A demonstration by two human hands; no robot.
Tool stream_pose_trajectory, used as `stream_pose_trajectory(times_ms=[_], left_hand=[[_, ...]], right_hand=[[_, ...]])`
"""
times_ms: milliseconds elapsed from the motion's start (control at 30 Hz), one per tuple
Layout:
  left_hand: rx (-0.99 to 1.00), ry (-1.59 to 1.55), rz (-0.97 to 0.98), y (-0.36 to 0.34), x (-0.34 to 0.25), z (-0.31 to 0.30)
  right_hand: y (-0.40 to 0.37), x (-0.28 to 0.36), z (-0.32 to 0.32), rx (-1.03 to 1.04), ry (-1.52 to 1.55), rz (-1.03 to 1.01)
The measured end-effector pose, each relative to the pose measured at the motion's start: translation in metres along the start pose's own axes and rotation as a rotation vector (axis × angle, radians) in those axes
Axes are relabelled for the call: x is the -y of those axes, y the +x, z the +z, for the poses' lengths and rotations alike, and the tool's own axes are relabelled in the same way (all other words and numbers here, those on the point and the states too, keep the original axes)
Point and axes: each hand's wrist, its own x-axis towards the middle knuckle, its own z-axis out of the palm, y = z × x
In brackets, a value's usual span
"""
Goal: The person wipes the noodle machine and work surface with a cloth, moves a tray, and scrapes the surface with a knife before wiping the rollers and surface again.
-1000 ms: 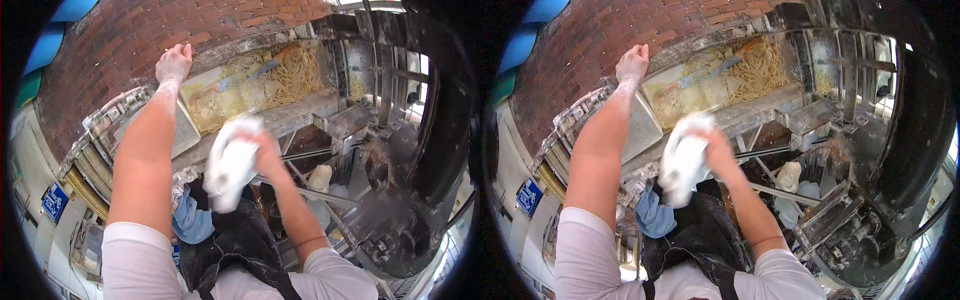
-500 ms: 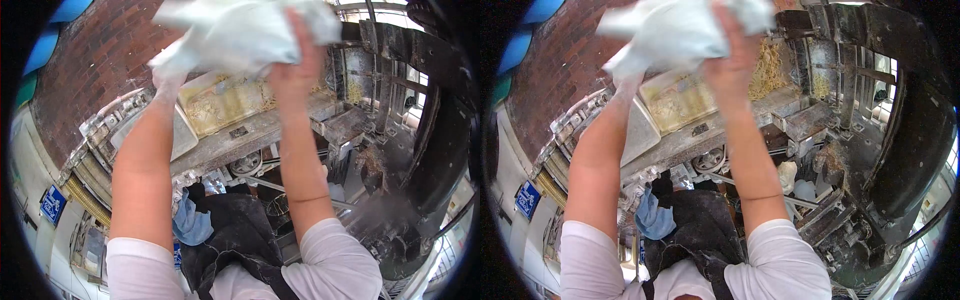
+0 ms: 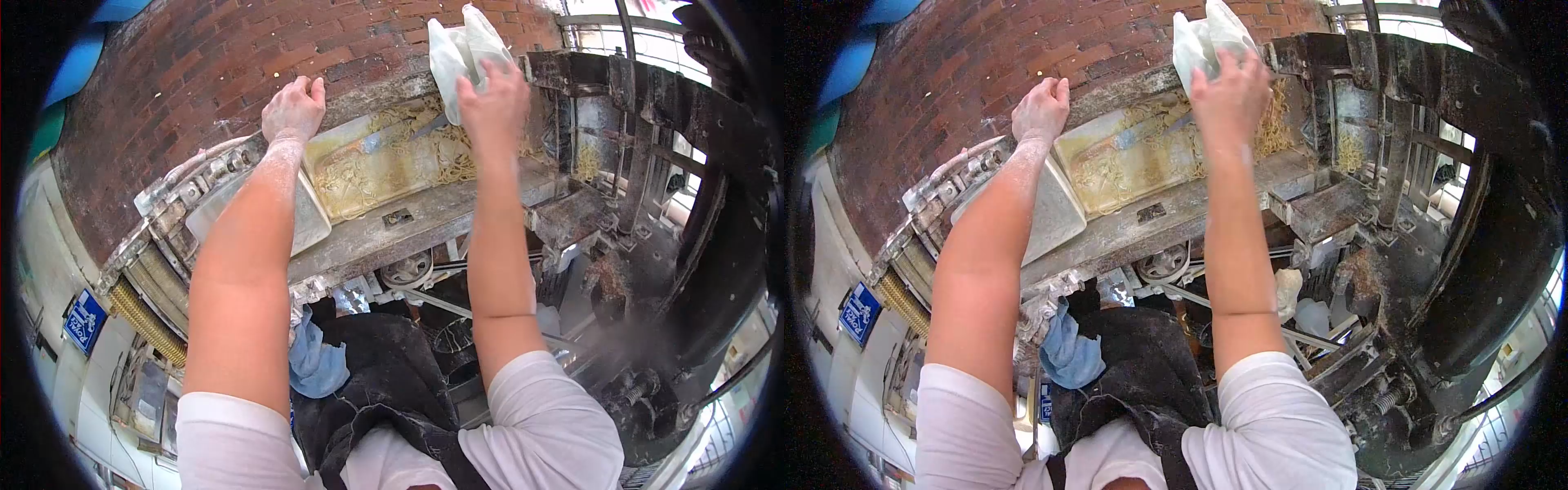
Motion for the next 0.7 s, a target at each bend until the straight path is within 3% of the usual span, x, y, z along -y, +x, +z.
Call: stream_pose_trajectory(times_ms=[33,67,167,200,267,333,433,500,533,600,700], left_hand=[[-0.001,0.000,0.002,-0.002,-0.002,0.001],[0.001,-0.005,0.004,-0.002,-0.005,0.001],[0.020,-0.001,-0.026,0.002,0.002,0.002],[0.003,0.000,-0.021,0.002,0.003,0.004],[-0.003,0.005,-0.005,0.002,0.003,0.008],[-0.009,-0.006,-0.002,0.002,0.003,0.013],[-0.005,-0.011,-0.009,0.003,0.003,0.014],[0.010,0.009,-0.008,0.005,0.005,0.012],[-0.011,-0.001,-0.002,0.003,0.004,0.012],[-0.017,-0.009,-0.003,0.004,0.007,0.014],[0.002,0.002,-0.022,0.005,0.002,0.011]], right_hand=[[0.001,-0.002,0.024,-0.217,0.054,-0.131],[0.002,-0.005,0.071,-0.295,-0.049,-0.214],[0.026,-0.026,0.104,-0.211,-0.053,-0.288],[0.041,-0.033,0.103,-0.114,0.083,-0.301],[0.045,-0.035,0.115,-0.177,0.030,-0.319],[0.035,-0.038,0.114,-0.325,0.045,-0.380],[0.039,-0.046,0.080,-0.071,0.310,-0.429],[0.034,-0.046,0.032,-0.105,0.449,-0.420],[0.024,-0.051,0.013,-0.143,0.587,-0.390],[0.002,-0.079,0.017,-0.349,0.543,-0.168],[-0.005,-0.177,0.050,-0.574,0.295,0.448]])
